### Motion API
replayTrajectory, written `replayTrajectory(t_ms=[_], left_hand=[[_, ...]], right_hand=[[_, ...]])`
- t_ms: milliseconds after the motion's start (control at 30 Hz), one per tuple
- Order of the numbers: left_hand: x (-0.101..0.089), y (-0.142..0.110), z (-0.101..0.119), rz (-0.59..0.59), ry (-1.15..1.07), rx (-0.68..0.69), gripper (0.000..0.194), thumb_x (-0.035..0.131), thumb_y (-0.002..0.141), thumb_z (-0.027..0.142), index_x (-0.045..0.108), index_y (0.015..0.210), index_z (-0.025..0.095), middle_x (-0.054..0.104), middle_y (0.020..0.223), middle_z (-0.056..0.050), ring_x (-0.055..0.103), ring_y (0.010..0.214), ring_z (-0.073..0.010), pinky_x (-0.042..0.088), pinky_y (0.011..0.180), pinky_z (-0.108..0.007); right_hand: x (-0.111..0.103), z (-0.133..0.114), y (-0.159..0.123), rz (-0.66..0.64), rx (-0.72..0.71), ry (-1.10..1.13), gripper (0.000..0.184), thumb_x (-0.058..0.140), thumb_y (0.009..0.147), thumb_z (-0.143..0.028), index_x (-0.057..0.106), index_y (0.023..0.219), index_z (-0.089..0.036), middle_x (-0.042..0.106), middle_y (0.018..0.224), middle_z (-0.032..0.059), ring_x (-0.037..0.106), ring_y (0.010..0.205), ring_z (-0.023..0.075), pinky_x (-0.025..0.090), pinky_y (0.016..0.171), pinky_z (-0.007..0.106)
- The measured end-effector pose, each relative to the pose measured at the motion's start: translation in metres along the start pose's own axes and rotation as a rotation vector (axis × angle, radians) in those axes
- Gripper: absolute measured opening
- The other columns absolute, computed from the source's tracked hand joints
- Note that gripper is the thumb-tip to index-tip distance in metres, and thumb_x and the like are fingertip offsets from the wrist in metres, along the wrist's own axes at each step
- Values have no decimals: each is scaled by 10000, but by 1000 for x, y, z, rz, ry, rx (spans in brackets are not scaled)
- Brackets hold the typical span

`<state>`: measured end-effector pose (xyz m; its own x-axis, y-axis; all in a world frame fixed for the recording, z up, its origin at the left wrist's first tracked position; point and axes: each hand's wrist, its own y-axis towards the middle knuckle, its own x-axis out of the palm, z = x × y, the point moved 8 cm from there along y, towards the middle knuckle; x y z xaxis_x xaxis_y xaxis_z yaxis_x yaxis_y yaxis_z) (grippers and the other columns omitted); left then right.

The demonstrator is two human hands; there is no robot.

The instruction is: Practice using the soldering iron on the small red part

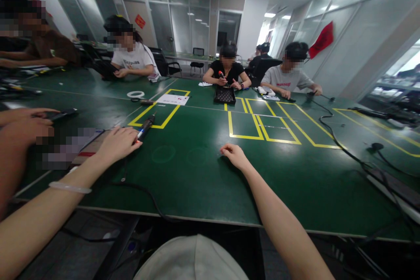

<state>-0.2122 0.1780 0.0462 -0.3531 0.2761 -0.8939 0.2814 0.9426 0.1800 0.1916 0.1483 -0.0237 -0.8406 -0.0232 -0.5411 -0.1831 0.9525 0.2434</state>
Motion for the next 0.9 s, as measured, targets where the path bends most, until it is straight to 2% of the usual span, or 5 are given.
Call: replayTrajectory(t_ms=[200,333,400,633,900], left_hand=[[-20,8,9,-25,-479,-217,387,400,896,466,605,968,146,669,1013,-90,591,981,-248,422,916,-400],[-38,20,86,-163,-1404,-79,410,499,832,518,577,1001,152,685,921,-76,657,824,-193,504,771,-329],[-47,24,130,-244,-1595,-53,418,547,812,508,579,1027,151,670,877,-57,654,754,-165,507,712,-305],[-59,33,247,-315,-1759,146,318,617,789,376,594,1006,144,659,834,-34,610,722,-123,446,596,-224],[-49,28,260,-122,-1643,238,254,650,771,344,610,937,156,717,867,-49,669,808,-171,496,754,-286]], right_hand=[[2,-1,0,-1,-13,-5,171,524,816,-209,692,826,-178,699,780,29,629,736,171,464,705,273],[5,-1,1,-5,0,59,166,529,814,-213,688,834,-167,697,780,37,634,736,168,474,707,275],[8,-2,0,-22,7,133,166,532,815,-222,682,844,-158,694,779,38,635,729,158,478,706,270],[20,-4,-1,-116,93,370,230,532,840,-357,639,856,-154,661,708,20,552,546,99,397,479,203],[25,-5,-3,-142,127,447,334,596,811,-486,599,791,-153,666,679,33,548,528,97,374,459,204]])
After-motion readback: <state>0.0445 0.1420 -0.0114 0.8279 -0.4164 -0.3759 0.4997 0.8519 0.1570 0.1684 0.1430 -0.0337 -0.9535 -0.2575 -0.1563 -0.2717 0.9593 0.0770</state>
